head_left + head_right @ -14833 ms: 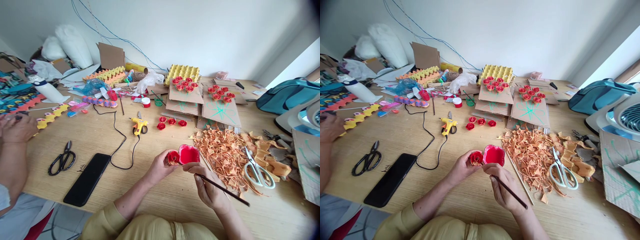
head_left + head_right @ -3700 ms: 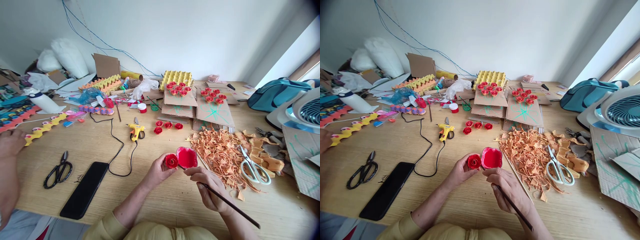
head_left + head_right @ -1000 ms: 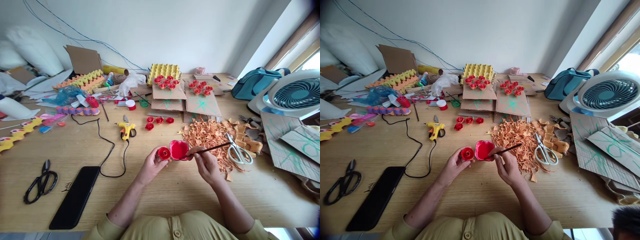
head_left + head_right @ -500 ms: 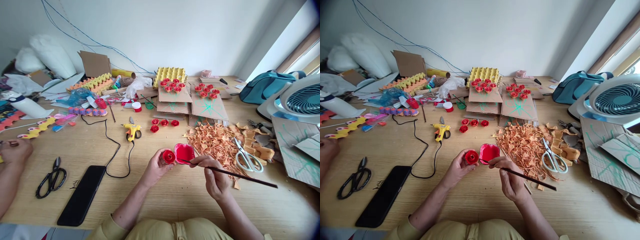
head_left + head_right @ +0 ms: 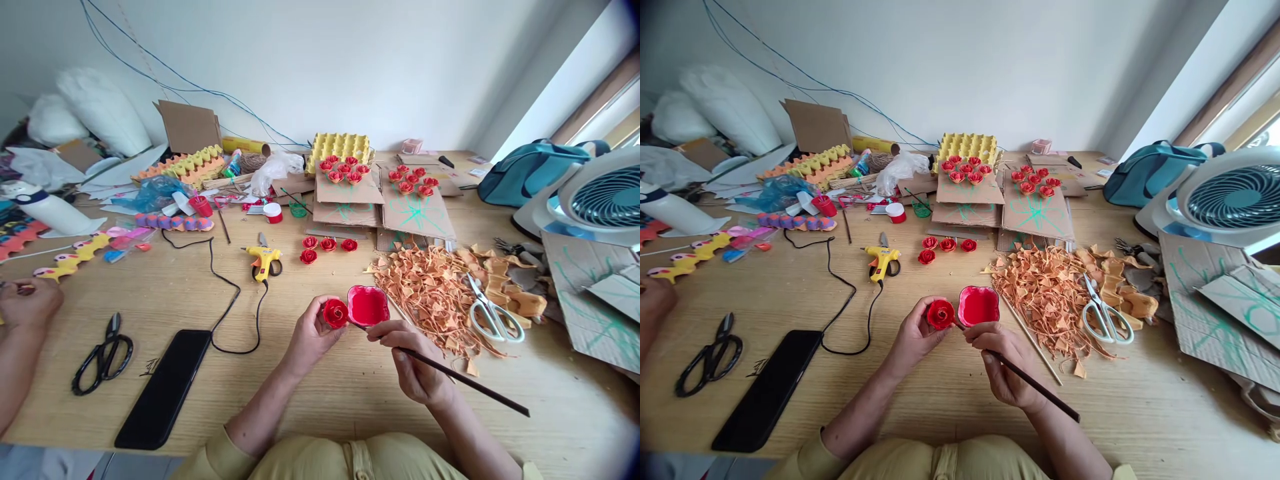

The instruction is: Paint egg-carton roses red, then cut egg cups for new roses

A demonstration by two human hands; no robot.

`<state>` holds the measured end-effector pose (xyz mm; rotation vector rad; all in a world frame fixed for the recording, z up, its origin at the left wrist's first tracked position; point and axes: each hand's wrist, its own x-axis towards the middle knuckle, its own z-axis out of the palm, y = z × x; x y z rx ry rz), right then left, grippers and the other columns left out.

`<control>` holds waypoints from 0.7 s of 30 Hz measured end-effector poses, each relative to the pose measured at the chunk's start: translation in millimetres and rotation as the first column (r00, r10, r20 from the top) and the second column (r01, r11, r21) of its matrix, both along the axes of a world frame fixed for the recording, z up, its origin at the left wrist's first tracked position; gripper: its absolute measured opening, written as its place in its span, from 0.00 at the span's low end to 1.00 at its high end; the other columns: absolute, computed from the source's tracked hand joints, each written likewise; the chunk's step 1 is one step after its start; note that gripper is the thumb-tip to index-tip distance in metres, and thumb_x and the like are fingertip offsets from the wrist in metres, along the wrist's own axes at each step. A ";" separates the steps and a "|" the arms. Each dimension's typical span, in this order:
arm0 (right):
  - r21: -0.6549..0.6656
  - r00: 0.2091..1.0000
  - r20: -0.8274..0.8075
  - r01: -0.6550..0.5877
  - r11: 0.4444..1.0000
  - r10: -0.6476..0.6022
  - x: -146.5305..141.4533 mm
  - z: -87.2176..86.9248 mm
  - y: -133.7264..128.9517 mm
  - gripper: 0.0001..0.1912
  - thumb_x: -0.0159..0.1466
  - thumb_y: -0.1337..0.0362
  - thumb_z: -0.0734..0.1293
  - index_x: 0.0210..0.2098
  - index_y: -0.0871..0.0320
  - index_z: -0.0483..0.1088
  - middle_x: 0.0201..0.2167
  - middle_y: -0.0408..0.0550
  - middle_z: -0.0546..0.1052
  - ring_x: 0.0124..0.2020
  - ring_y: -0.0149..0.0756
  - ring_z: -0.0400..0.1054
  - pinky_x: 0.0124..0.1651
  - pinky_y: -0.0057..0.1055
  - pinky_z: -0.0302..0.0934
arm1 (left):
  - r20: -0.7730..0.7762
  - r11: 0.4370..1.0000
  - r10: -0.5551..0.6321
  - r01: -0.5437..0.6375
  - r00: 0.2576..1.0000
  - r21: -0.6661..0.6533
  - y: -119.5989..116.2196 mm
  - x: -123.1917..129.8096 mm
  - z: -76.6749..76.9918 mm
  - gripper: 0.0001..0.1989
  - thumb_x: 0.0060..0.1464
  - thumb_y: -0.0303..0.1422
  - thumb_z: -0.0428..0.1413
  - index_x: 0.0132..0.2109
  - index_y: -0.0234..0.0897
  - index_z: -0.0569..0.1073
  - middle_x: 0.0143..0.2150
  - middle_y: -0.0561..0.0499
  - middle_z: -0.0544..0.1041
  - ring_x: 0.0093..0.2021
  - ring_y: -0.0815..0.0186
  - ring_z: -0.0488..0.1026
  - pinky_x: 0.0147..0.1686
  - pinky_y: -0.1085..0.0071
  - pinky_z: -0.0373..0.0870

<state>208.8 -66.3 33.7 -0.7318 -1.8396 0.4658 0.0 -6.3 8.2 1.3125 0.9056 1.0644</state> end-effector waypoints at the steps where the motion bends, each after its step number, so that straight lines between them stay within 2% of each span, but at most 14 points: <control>1: -0.001 1.000 0.003 -0.001 1.000 0.001 -0.5 1.4 -0.1 0.12 0.73 0.70 0.55 0.52 0.55 0.66 0.44 0.55 0.78 0.45 0.40 0.75 0.45 0.38 0.72 | -0.012 1.000 0.000 0.000 1.000 0.010 -0.3 -0.1 1.0 0.24 0.51 0.35 0.69 0.53 0.38 0.69 0.48 0.47 0.78 0.48 0.62 0.77 0.50 0.67 0.75; 5: 0.008 1.000 -0.020 0.009 1.000 -0.009 -0.5 3.7 -1.3 0.12 0.74 0.68 0.55 0.51 0.54 0.66 0.43 0.54 0.79 0.43 0.40 0.76 0.43 0.38 0.73 | -0.063 0.998 0.001 0.003 0.998 0.055 -1.8 -0.7 4.3 0.22 0.53 0.35 0.67 0.52 0.38 0.70 0.48 0.47 0.79 0.47 0.61 0.78 0.50 0.67 0.75; 10: 0.022 1.000 -0.015 0.025 0.999 -0.025 0.3 1.8 -2.2 0.12 0.74 0.68 0.55 0.52 0.54 0.66 0.46 0.56 0.78 0.46 0.40 0.76 0.45 0.38 0.73 | -0.111 0.994 0.026 -0.014 0.994 0.108 -3.8 -1.1 3.5 0.21 0.53 0.32 0.66 0.53 0.39 0.71 0.50 0.47 0.78 0.48 0.62 0.78 0.50 0.68 0.75; 14: -0.008 1.000 0.010 0.025 1.000 -0.025 -0.3 0.7 -0.9 0.13 0.73 0.71 0.55 0.52 0.55 0.66 0.45 0.56 0.78 0.45 0.39 0.76 0.45 0.37 0.73 | -0.129 0.992 0.034 -0.018 0.991 0.122 -4.1 -1.2 1.7 0.21 0.53 0.29 0.65 0.53 0.39 0.70 0.51 0.47 0.78 0.48 0.63 0.78 0.50 0.69 0.74; 21: 0.064 0.993 0.104 0.056 0.996 -0.062 -0.3 1.3 -0.1 0.12 0.73 0.71 0.57 0.52 0.55 0.66 0.45 0.56 0.79 0.46 0.39 0.77 0.45 0.36 0.74 | -0.144 0.989 0.046 -0.025 0.988 0.148 -3.8 -0.6 1.2 0.21 0.53 0.29 0.64 0.53 0.39 0.70 0.51 0.47 0.78 0.49 0.62 0.77 0.51 0.69 0.74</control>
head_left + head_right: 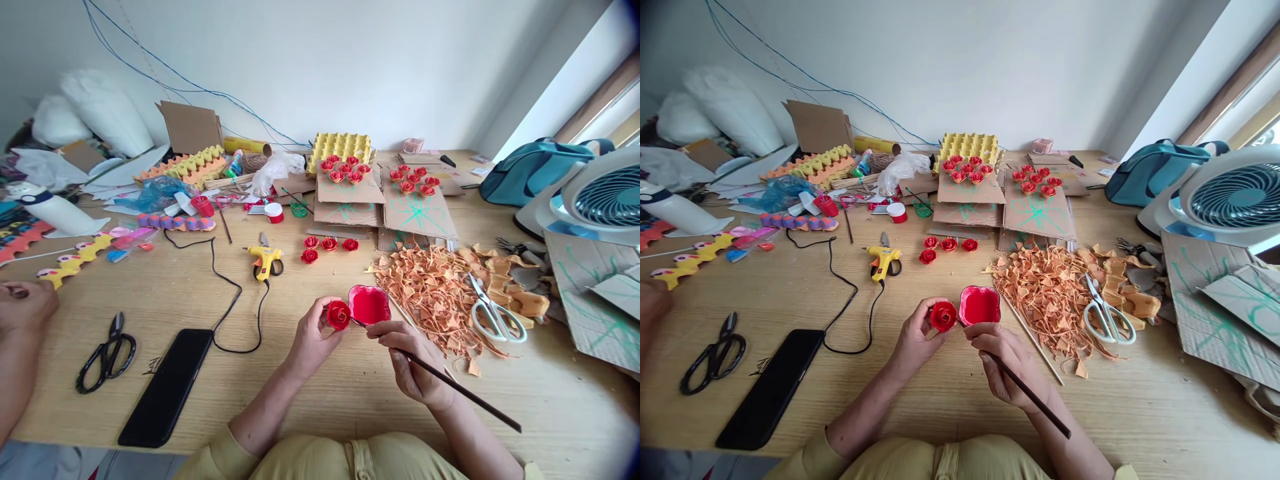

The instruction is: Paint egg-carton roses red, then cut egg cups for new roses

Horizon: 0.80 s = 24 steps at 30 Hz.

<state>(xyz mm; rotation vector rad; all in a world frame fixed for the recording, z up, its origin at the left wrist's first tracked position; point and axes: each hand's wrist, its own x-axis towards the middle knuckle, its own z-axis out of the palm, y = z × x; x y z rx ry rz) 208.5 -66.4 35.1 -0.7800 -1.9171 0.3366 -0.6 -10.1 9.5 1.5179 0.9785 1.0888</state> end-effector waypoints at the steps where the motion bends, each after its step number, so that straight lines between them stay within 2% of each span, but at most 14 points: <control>1: 0.004 1.000 0.003 -0.006 1.000 0.006 -0.1 0.0 -0.3 0.12 0.73 0.70 0.57 0.52 0.55 0.66 0.45 0.56 0.79 0.46 0.39 0.77 0.45 0.37 0.74 | -0.001 1.000 0.006 -0.006 1.000 -0.004 -0.2 0.1 0.1 0.21 0.53 0.29 0.64 0.53 0.39 0.71 0.51 0.47 0.78 0.49 0.62 0.77 0.51 0.69 0.74; 8: -0.041 1.000 -0.026 0.006 0.999 -0.007 3.3 -0.1 -1.1 0.12 0.73 0.70 0.56 0.52 0.54 0.66 0.45 0.56 0.79 0.45 0.40 0.77 0.45 0.37 0.74 | -0.015 0.999 0.028 -0.028 0.999 0.019 -1.0 0.0 -2.1 0.21 0.53 0.28 0.65 0.53 0.40 0.71 0.50 0.48 0.78 0.48 0.62 0.77 0.51 0.69 0.74; 16: -0.029 0.999 -0.044 0.002 1.000 -0.003 1.1 1.3 -3.9 0.12 0.74 0.69 0.56 0.52 0.53 0.66 0.45 0.55 0.79 0.45 0.39 0.77 0.44 0.37 0.75 | 0.068 0.998 0.023 -0.019 0.997 -0.058 2.8 -0.2 -7.5 0.23 0.52 0.33 0.67 0.53 0.39 0.70 0.48 0.48 0.78 0.48 0.62 0.77 0.50 0.69 0.74; 20: 0.005 0.998 -0.040 -0.049 0.999 0.050 -4.5 1.1 -7.2 0.12 0.74 0.67 0.56 0.53 0.55 0.67 0.45 0.57 0.79 0.45 0.39 0.78 0.42 0.36 0.75 | 0.130 0.994 0.016 -0.002 0.991 -0.108 3.0 1.4 -6.3 0.24 0.51 0.35 0.69 0.52 0.39 0.69 0.46 0.48 0.78 0.46 0.62 0.78 0.48 0.69 0.75; 24: -0.031 0.996 -0.073 -0.045 0.999 0.042 -4.7 -0.8 -8.4 0.12 0.74 0.66 0.56 0.53 0.54 0.67 0.46 0.56 0.79 0.45 0.40 0.78 0.41 0.37 0.75 | 0.211 0.980 0.006 0.036 0.978 -0.195 2.9 3.0 -2.7 0.27 0.48 0.38 0.71 0.51 0.38 0.69 0.45 0.49 0.78 0.44 0.62 0.78 0.47 0.68 0.75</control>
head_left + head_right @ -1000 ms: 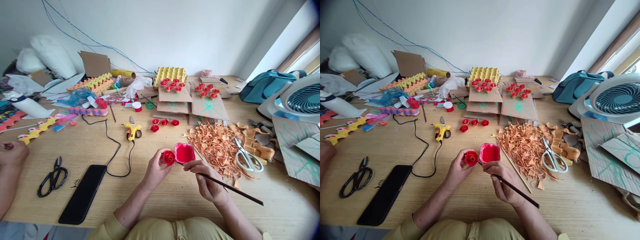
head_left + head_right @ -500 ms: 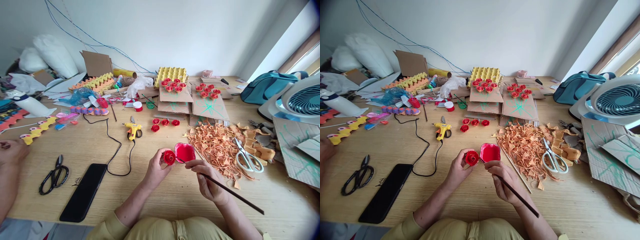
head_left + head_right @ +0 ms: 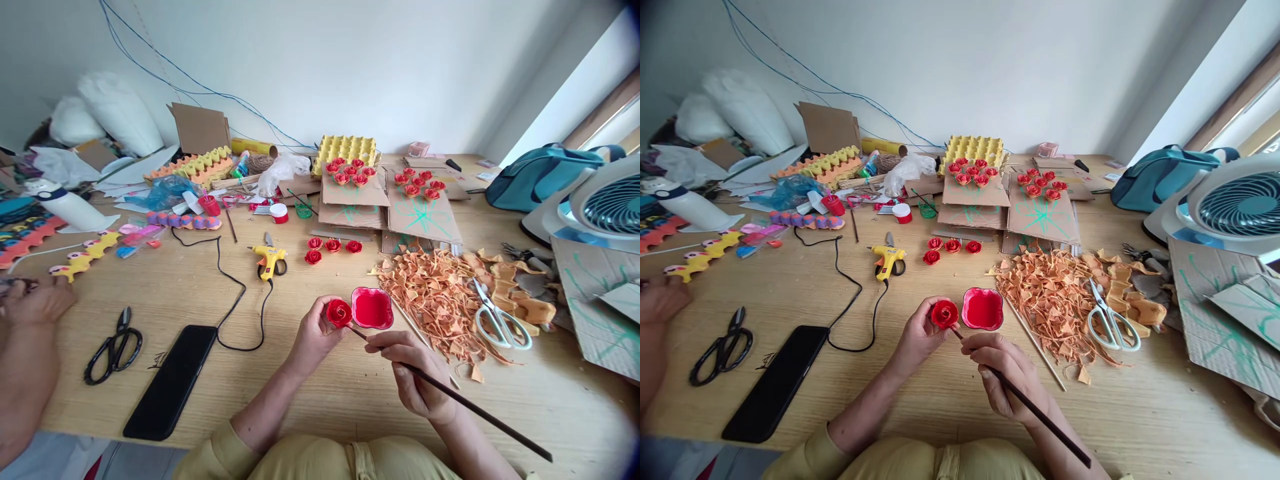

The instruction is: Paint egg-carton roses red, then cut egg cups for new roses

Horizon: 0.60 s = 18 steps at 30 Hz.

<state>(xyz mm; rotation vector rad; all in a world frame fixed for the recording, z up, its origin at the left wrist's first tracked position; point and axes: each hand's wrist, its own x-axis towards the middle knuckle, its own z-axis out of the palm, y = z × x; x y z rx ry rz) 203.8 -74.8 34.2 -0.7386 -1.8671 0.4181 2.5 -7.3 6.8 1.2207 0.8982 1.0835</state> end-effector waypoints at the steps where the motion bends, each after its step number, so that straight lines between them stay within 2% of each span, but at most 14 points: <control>1: -0.017 1.000 -0.016 0.016 1.000 -0.017 0.7 -1.0 0.4 0.12 0.74 0.67 0.56 0.52 0.54 0.67 0.46 0.56 0.79 0.44 0.40 0.78 0.42 0.37 0.75 | 0.011 1.000 0.005 -0.004 1.000 -0.017 0.2 0.1 1.1 0.27 0.47 0.38 0.72 0.50 0.38 0.69 0.45 0.49 0.78 0.44 0.62 0.78 0.47 0.68 0.75; 5: -0.047 0.993 -0.094 0.069 0.996 -0.073 3.8 -5.1 2.8 0.12 0.73 0.71 0.57 0.52 0.54 0.67 0.47 0.56 0.79 0.45 0.40 0.78 0.44 0.39 0.74 | 0.050 0.994 0.003 0.002 0.999 -0.106 1.5 -0.5 5.1 0.27 0.44 0.38 0.73 0.48 0.37 0.70 0.42 0.50 0.78 0.41 0.63 0.77 0.46 0.68 0.74; 11: -0.054 0.993 -0.110 0.031 0.998 -0.037 4.9 -7.5 4.1 0.12 0.73 0.70 0.56 0.52 0.54 0.67 0.46 0.56 0.79 0.45 0.41 0.77 0.45 0.41 0.73 | 0.204 0.966 -0.035 0.086 0.978 -0.243 1.7 -1.6 6.7 0.28 0.42 0.36 0.75 0.47 0.36 0.71 0.40 0.51 0.78 0.37 0.66 0.78 0.42 0.69 0.74; 15: -0.071 0.986 -0.141 0.076 0.995 -0.085 7.2 -10.7 4.9 0.13 0.73 0.71 0.56 0.53 0.52 0.66 0.47 0.54 0.78 0.46 0.42 0.77 0.44 0.42 0.73 | 0.249 0.957 -0.031 0.101 0.968 -0.273 1.8 -1.2 5.5 0.28 0.42 0.35 0.75 0.47 0.36 0.72 0.40 0.51 0.79 0.35 0.67 0.78 0.40 0.70 0.74; 18: -0.077 0.986 -0.156 0.049 0.996 -0.060 7.8 -12.3 5.0 0.13 0.73 0.70 0.56 0.52 0.52 0.66 0.48 0.55 0.78 0.46 0.42 0.77 0.44 0.42 0.73 | 0.271 0.953 -0.042 0.120 0.962 -0.277 1.4 -1.7 5.6 0.28 0.42 0.34 0.75 0.47 0.36 0.73 0.40 0.52 0.78 0.36 0.68 0.78 0.39 0.71 0.75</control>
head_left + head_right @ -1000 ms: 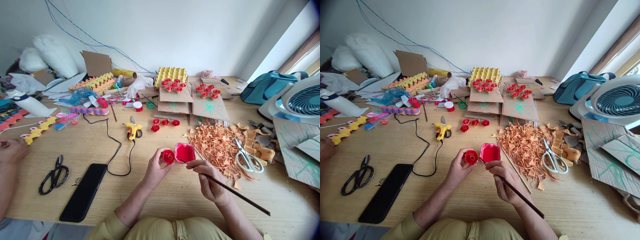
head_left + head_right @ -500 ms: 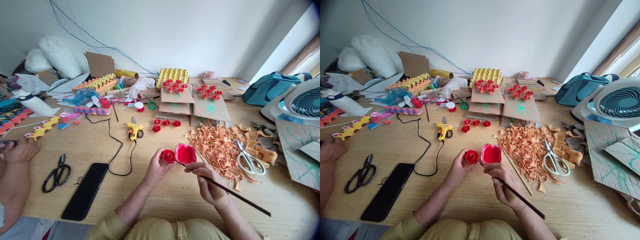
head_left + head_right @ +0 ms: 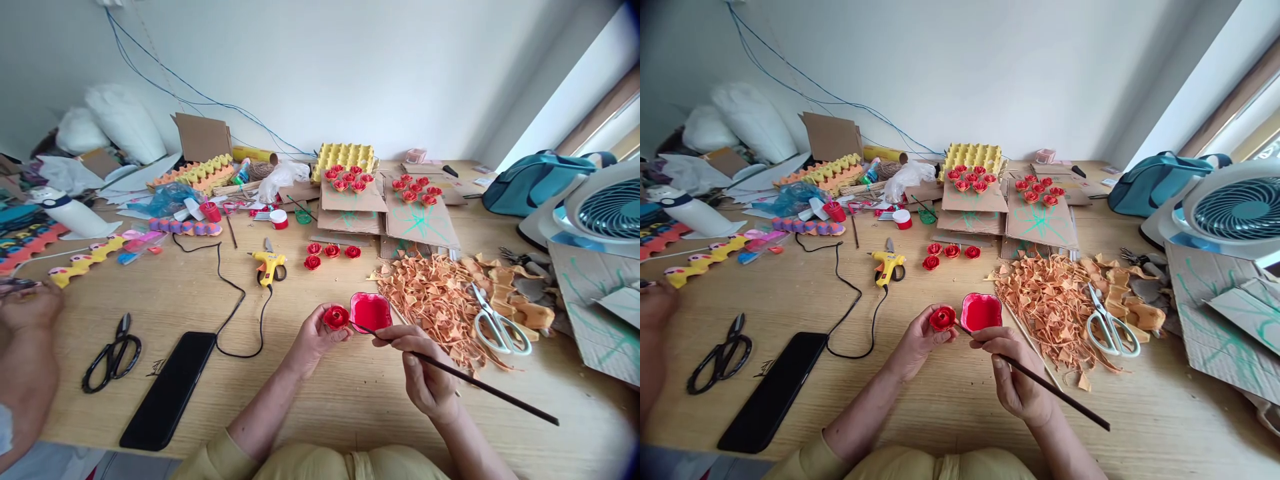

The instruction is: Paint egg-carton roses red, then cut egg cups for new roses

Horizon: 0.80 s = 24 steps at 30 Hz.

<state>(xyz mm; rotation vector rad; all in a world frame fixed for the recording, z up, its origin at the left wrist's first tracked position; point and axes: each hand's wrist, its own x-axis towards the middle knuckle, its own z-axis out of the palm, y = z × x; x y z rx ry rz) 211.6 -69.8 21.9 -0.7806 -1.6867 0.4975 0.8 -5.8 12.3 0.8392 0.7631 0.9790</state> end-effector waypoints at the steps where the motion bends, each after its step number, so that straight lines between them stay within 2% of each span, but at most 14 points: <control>1: 0.000 1.000 0.009 -0.006 1.000 0.006 0.0 -0.1 0.2 0.13 0.73 0.71 0.56 0.52 0.53 0.66 0.48 0.55 0.78 0.46 0.42 0.77 0.45 0.42 0.73 | 0.007 1.000 -0.005 0.005 1.000 -0.001 0.1 -0.6 0.3 0.27 0.42 0.34 0.75 0.47 0.36 0.73 0.40 0.52 0.78 0.36 0.68 0.78 0.39 0.71 0.75; 5: 0.018 0.997 -0.022 0.068 0.998 -0.068 1.4 0.7 2.0 0.14 0.73 0.73 0.56 0.51 0.54 0.67 0.47 0.54 0.78 0.44 0.39 0.76 0.45 0.40 0.72 | -0.013 0.999 -0.034 0.034 0.999 0.017 2.2 -5.1 1.1 0.27 0.44 0.36 0.74 0.47 0.36 0.72 0.43 0.48 0.79 0.37 0.66 0.78 0.37 0.71 0.74; 7: 0.039 0.993 -0.058 0.106 0.994 -0.104 3.2 1.7 3.1 0.14 0.73 0.73 0.55 0.51 0.54 0.67 0.47 0.54 0.78 0.44 0.39 0.76 0.45 0.40 0.72 | -0.070 0.998 -0.043 0.046 0.997 0.047 4.1 -7.5 1.4 0.28 0.44 0.37 0.74 0.48 0.36 0.71 0.44 0.47 0.79 0.37 0.65 0.79 0.34 0.72 0.72; 9: 0.063 0.991 -0.067 0.119 0.991 -0.114 5.4 2.8 4.1 0.13 0.73 0.73 0.56 0.50 0.55 0.68 0.46 0.54 0.78 0.45 0.39 0.77 0.44 0.39 0.73 | -0.144 0.996 -0.021 0.033 0.989 0.087 6.0 -10.4 2.4 0.29 0.44 0.38 0.73 0.50 0.36 0.71 0.45 0.46 0.79 0.38 0.64 0.78 0.35 0.72 0.72; 14: 0.101 0.982 -0.111 0.166 0.981 -0.155 13.5 5.4 5.8 0.13 0.73 0.74 0.56 0.49 0.56 0.68 0.46 0.53 0.78 0.44 0.38 0.77 0.44 0.38 0.73 | -0.307 0.962 0.195 -0.121 0.932 0.245 14.0 -29.1 13.7 0.27 0.45 0.37 0.71 0.51 0.38 0.72 0.48 0.49 0.79 0.48 0.61 0.77 0.54 0.65 0.72; 18: 0.115 0.962 -0.182 0.228 0.967 -0.206 21.1 8.6 5.4 0.12 0.73 0.74 0.57 0.47 0.57 0.69 0.45 0.52 0.78 0.43 0.37 0.78 0.43 0.37 0.74 | -0.386 0.917 0.334 -0.202 0.860 0.343 29.9 -60.3 33.7 0.28 0.47 0.38 0.69 0.54 0.38 0.72 0.50 0.47 0.79 0.50 0.59 0.76 0.56 0.63 0.71; 21: 0.123 0.942 -0.241 0.269 0.955 -0.235 24.5 11.5 3.4 0.11 0.72 0.74 0.58 0.46 0.57 0.70 0.45 0.51 0.79 0.41 0.37 0.78 0.42 0.37 0.74 | -0.386 0.866 0.444 -0.277 0.809 0.416 45.5 -81.8 51.7 0.32 0.44 0.39 0.71 0.55 0.38 0.71 0.51 0.46 0.79 0.52 0.56 0.76 0.57 0.60 0.71; 24: 0.125 0.933 -0.269 0.280 0.952 -0.239 25.7 12.9 1.5 0.11 0.73 0.74 0.58 0.47 0.57 0.70 0.46 0.50 0.78 0.41 0.36 0.78 0.42 0.36 0.74 | -0.394 0.827 0.492 -0.276 0.776 0.490 61.8 -88.9 61.9 0.33 0.43 0.40 0.71 0.55 0.38 0.71 0.53 0.45 0.79 0.55 0.55 0.75 0.59 0.59 0.70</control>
